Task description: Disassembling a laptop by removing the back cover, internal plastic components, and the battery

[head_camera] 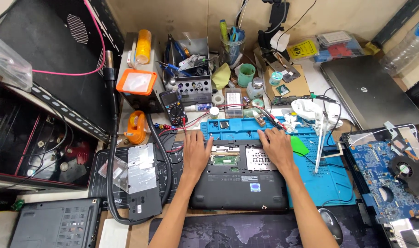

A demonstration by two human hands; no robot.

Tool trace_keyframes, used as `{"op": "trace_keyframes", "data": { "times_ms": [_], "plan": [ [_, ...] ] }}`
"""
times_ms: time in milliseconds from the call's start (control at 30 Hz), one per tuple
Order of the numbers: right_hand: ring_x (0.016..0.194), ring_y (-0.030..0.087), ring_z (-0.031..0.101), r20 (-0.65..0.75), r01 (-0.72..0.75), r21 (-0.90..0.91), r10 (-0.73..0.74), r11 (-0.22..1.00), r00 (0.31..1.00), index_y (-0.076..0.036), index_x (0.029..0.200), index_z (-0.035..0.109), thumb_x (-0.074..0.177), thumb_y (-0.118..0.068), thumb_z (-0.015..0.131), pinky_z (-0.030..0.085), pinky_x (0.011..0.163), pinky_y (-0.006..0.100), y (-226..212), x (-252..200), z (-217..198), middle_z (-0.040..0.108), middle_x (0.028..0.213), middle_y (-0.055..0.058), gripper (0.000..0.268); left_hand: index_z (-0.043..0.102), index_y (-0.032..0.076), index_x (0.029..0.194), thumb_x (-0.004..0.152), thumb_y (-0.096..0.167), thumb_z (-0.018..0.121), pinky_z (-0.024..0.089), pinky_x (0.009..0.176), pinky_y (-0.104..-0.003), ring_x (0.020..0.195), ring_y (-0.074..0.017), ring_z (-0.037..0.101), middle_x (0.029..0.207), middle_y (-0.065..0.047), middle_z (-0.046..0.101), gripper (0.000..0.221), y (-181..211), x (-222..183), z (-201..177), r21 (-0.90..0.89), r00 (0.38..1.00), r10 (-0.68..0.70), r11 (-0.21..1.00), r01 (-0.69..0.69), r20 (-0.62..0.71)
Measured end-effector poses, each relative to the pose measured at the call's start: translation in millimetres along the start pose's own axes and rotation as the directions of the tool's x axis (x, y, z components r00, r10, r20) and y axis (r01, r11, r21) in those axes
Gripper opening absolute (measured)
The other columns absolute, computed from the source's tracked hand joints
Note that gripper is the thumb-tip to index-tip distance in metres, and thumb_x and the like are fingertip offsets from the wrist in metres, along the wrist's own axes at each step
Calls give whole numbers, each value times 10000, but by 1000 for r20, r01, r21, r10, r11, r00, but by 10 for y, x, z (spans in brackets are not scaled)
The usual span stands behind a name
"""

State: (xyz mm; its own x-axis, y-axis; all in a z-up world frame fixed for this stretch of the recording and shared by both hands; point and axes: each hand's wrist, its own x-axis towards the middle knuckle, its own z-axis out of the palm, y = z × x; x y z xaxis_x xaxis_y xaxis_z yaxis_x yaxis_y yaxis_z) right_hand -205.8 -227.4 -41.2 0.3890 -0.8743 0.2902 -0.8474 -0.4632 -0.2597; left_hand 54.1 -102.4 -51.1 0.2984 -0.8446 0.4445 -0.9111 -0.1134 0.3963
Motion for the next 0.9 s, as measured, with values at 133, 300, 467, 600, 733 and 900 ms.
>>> {"op": "trace_keyframes", "data": {
  "times_ms": [133, 300, 467, 600, 733, 900],
  "plan": [
    [792, 392, 668, 68, 33, 81, -38, 996, 997, -113, 736, 547, 1067, -525, 499, 515, 727, 482, -5, 69, -133, 602, 729, 137, 530, 501, 112, 899, 1070, 433, 534, 453, 833, -386, 876, -289, 571, 852, -94, 509, 365, 6, -6, -19, -15, 1000, -3, 1000, 3, 3],
    [852, 463, 684, 358, -125, 113, 77, 986, 931, -55, 740, 548, 1045, -606, 441, 528, 786, 540, -200, 157, -549, 650, 781, 227, 639, 479, 122, 894, 1077, 440, 512, 434, 812, -373, 847, -267, 540, 844, -71, 485, 368, 18, 15, -47, -39, 1000, -17, 999, 17, 22],
    [916, 491, 689, 447, -162, 80, 110, 984, 888, -37, 736, 557, 1045, -638, 394, 525, 831, 566, -286, 253, -725, 671, 787, 265, 695, 456, 135, 890, 1087, 454, 495, 418, 793, -361, 832, -252, 521, 833, -59, 455, 377, -3, 1, -52, -66, 999, -38, 997, 39, 21],
    [916, 512, 687, 495, -181, 98, 110, 979, 862, -15, 699, 559, 1063, -628, 338, 513, 853, 582, -260, 327, -752, 672, 763, 282, 747, 445, 138, 893, 1097, 451, 478, 402, 791, -355, 825, -241, 503, 837, -55, 449, 375, 2, 16, -85, -124, 997, -61, 990, 65, 39],
    [969, 498, 693, 530, -197, 91, 120, 976, 840, -9, 693, 607, 1055, -651, 328, 517, 882, 561, -125, 405, -658, 695, 795, 290, 788, 434, 147, 894, 1102, 445, 476, 383, 792, -354, 829, -239, 492, 834, -50, 435, 366, 0, 25, -111, -157, 997, -67, 985, 74, 46],
    [1095, 463, 693, 565, -267, 209, 107, 941, 818, 15, 853, 722, 1054, -696, 343, 515, 946, 548, -319, 411, -1003, 739, 885, 273, 830, 444, 142, 891, 1104, 446, 479, 381, 808, -369, 872, -261, 515, 841, -50, 463, 373, -28, 24, -144, -240, 992, -110, 963, 120, 53]
  ]
}}
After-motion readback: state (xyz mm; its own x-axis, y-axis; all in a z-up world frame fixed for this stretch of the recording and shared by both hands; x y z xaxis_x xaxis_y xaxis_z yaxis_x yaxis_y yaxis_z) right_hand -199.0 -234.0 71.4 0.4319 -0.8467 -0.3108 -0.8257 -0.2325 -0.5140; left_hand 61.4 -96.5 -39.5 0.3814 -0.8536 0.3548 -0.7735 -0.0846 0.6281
